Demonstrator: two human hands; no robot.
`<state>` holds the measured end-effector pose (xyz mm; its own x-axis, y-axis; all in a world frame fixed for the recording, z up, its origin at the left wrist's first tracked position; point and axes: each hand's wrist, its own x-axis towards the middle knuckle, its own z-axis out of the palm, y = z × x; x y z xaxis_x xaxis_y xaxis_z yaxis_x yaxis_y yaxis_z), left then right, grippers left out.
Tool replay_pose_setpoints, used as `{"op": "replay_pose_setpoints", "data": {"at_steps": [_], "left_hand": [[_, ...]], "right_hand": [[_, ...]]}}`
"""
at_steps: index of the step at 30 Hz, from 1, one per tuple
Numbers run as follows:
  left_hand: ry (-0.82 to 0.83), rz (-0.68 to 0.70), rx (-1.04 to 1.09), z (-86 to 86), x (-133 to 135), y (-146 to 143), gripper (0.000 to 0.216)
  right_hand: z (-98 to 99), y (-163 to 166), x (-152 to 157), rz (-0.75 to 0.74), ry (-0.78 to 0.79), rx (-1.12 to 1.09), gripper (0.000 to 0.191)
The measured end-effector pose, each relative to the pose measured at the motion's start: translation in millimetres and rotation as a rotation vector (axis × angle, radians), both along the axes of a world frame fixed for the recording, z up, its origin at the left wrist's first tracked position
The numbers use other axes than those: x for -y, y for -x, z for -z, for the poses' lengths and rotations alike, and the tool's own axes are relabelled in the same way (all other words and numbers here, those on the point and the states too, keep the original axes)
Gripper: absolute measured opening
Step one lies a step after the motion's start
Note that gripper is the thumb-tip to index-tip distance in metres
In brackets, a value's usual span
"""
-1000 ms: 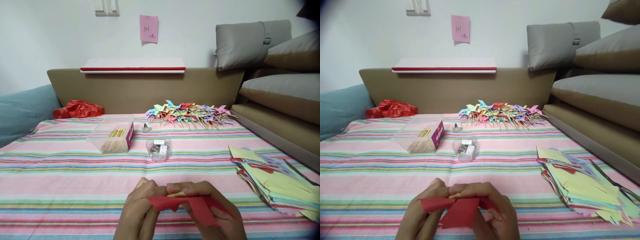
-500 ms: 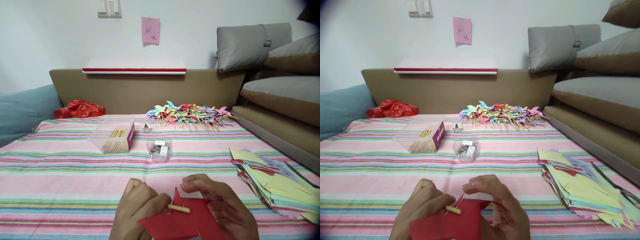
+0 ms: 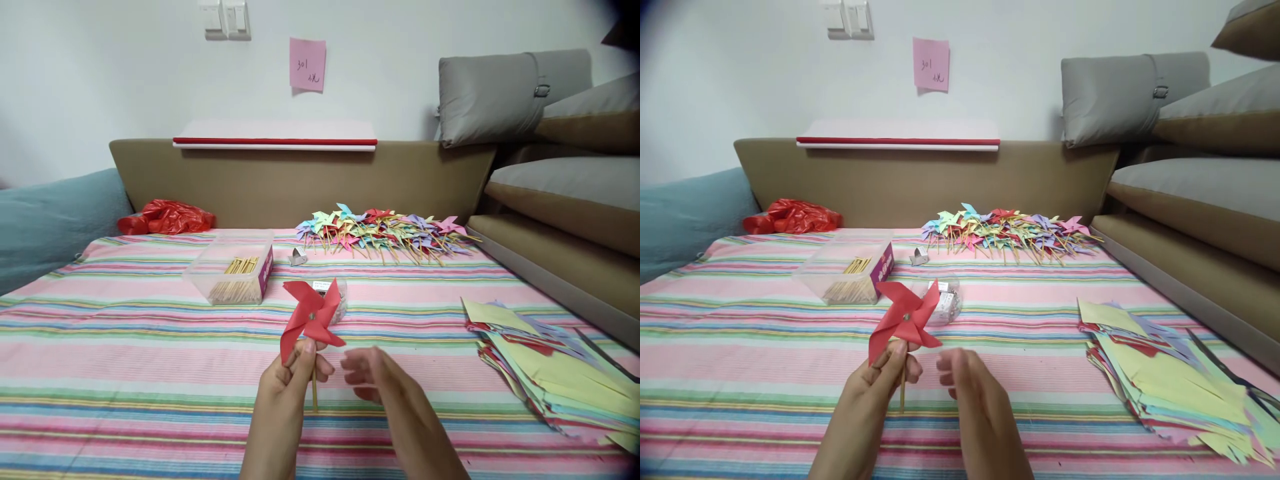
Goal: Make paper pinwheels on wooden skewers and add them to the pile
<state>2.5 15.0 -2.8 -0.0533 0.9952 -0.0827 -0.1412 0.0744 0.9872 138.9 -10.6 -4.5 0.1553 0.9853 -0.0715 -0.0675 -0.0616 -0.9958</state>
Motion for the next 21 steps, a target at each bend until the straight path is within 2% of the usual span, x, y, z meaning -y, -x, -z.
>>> {"op": "replay_pose_setpoints", "data": {"at_steps": [2, 5, 7, 9, 12, 17, 21], "left_hand": [[0.071, -0.028, 0.134, 2.7, -1.7, -3.7, 0.038], [0.163, 0.036, 0.284, 2.9, -0.4, -11.4, 0.040], [0.191, 0.082, 0.298, 2.1, 0.5, -15.6, 0.042], [0.168, 0.133, 0.210, 1.1, -0.4, -16.6, 0.040], [0.043, 0.201, 0.015, -2.0, -4.8, -9.7, 0.035], [-0.160, 0.040, -0.209, -11.1, -10.5, 11.9, 0.026], [-0.205, 0.114, -0.278, -10.7, -10.7, 19.7, 0.028]], "right_hand": [[4.1, 2.7, 2.7, -0.134, -0.014, 0.125, 0.047], [10.6, 7.9, 4.9, -0.276, -0.064, 0.237, 0.041], [13.3, 9.8, 4.1, -0.335, -0.091, 0.264, 0.041], [14.0, 9.0, 2.5, -0.370, -0.116, 0.274, 0.041], [12.3, 2.7, 1.0, -0.343, -0.125, 0.323, 0.041], [9.5, -10.3, 3.8, -0.281, -0.113, 0.470, 0.041], [10.3, -12.2, 5.9, -0.327, -0.110, 0.558, 0.039]]}}
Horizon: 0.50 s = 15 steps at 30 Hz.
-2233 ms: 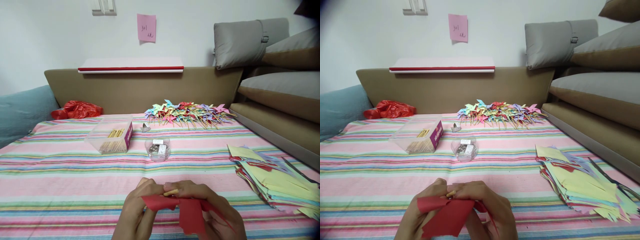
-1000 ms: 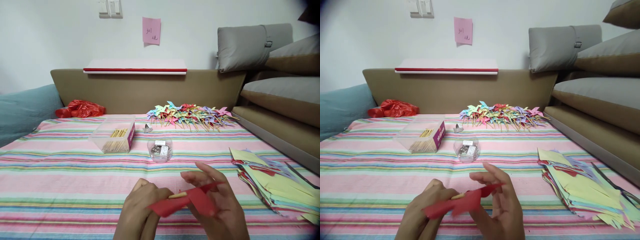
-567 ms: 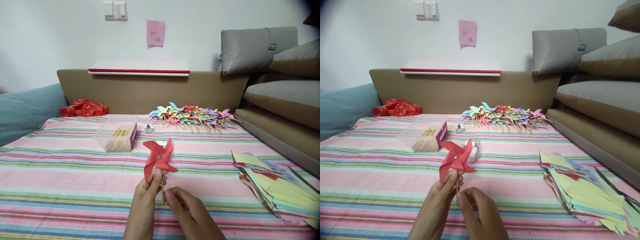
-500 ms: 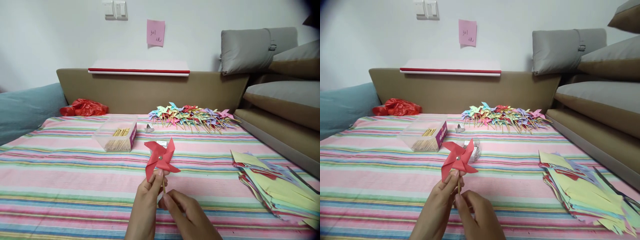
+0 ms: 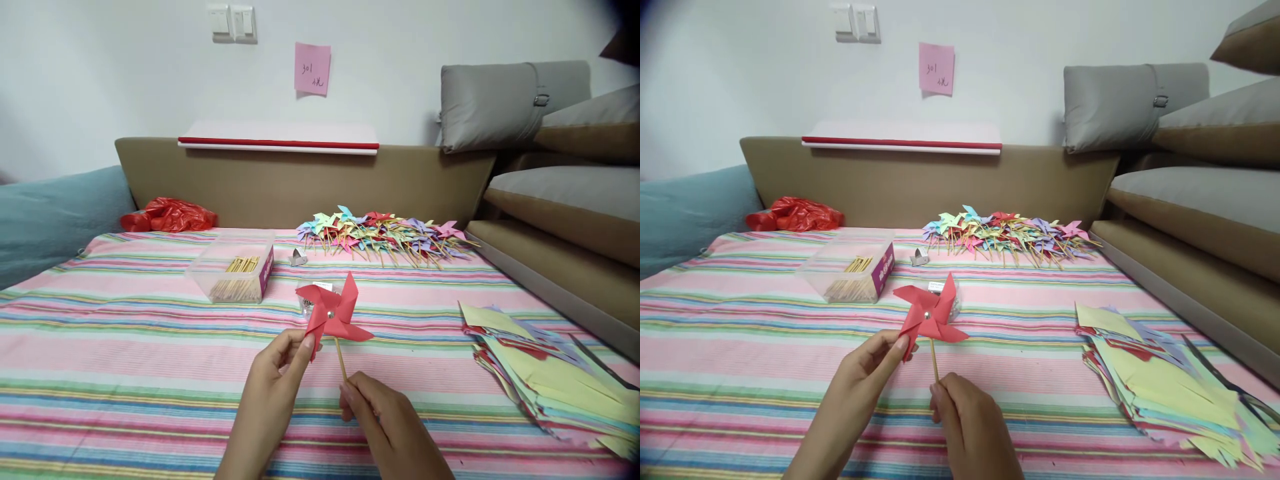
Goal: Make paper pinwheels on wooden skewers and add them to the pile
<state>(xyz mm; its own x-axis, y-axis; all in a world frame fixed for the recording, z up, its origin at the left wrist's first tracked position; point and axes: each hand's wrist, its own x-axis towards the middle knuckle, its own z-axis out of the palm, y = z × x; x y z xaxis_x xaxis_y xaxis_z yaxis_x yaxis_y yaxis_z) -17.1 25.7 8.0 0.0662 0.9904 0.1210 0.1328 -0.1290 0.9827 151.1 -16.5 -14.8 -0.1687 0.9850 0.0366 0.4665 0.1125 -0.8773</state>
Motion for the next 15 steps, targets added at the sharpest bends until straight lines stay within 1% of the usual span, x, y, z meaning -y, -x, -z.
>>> {"op": "replay_pose_setpoints", "data": {"at_steps": [5, 8, 10, 12, 15], "left_hand": [[0.043, 0.027, 0.002, 2.6, 0.3, -1.4, 0.030], [0.084, 0.059, 0.085, -2.5, 1.2, -3.1, 0.023], [0.114, 0.064, 0.164, -6.6, 1.9, -4.0, 0.021], [0.136, 0.044, 0.226, -8.5, 2.1, -4.3, 0.022], [0.153, -0.047, 0.296, -5.6, 1.1, -3.2, 0.025]], "right_hand": [[0.1, 4.4, -1.1, -0.011, -0.008, 0.011, 0.039], [-1.1, 5.7, -1.5, -0.003, -0.014, 0.017, 0.039], [-0.2, 5.6, -1.5, -0.012, -0.019, 0.036, 0.038], [3.1, 5.6, -1.7, -0.042, -0.031, 0.080, 0.037], [10.6, 6.6, -2.4, -0.072, -0.070, 0.195, 0.036]]}}
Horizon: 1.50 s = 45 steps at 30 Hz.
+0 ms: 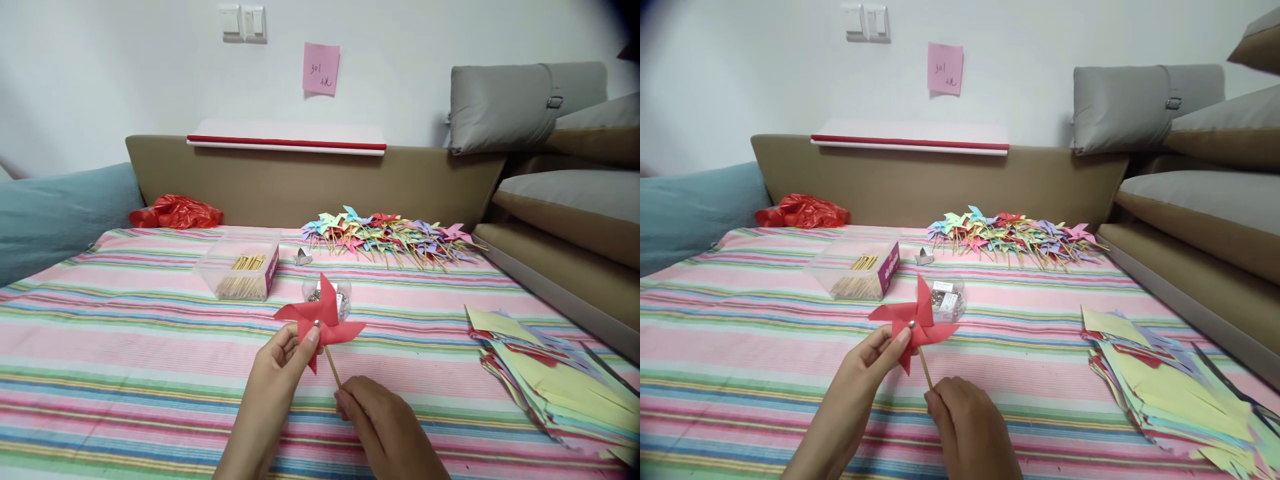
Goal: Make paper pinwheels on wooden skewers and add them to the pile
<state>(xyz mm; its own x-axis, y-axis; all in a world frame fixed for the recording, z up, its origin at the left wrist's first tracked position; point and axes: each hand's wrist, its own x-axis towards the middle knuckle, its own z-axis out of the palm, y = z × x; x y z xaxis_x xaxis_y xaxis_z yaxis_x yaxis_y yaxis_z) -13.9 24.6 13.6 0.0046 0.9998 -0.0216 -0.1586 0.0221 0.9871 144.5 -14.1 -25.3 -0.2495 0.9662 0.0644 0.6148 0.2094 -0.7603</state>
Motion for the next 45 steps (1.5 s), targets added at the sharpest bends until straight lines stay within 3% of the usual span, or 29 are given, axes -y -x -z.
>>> {"op": "replay_pose_setpoints", "data": {"at_steps": [3, 9, 26, 45], "left_hand": [[0.005, -0.075, 0.056, 4.1, -1.6, 1.5, 0.026], [-0.005, -0.074, 0.094, 0.0, 0.2, 0.1, 0.020], [-0.056, 0.020, -0.169, -3.5, 0.8, 3.2, 0.037], [-0.146, -0.129, -0.183, 4.3, 1.1, 3.5, 0.042]], "right_hand": [[5.0, 1.9, -1.1, -0.001, -0.040, 0.087, 0.035], [3.7, 3.3, -1.3, 0.000, -0.087, 0.115, 0.035], [4.0, 2.8, -1.5, -0.026, -0.113, 0.161, 0.032], [5.3, 7.4, -1.1, -0.036, -0.123, 0.040, 0.034]]}}
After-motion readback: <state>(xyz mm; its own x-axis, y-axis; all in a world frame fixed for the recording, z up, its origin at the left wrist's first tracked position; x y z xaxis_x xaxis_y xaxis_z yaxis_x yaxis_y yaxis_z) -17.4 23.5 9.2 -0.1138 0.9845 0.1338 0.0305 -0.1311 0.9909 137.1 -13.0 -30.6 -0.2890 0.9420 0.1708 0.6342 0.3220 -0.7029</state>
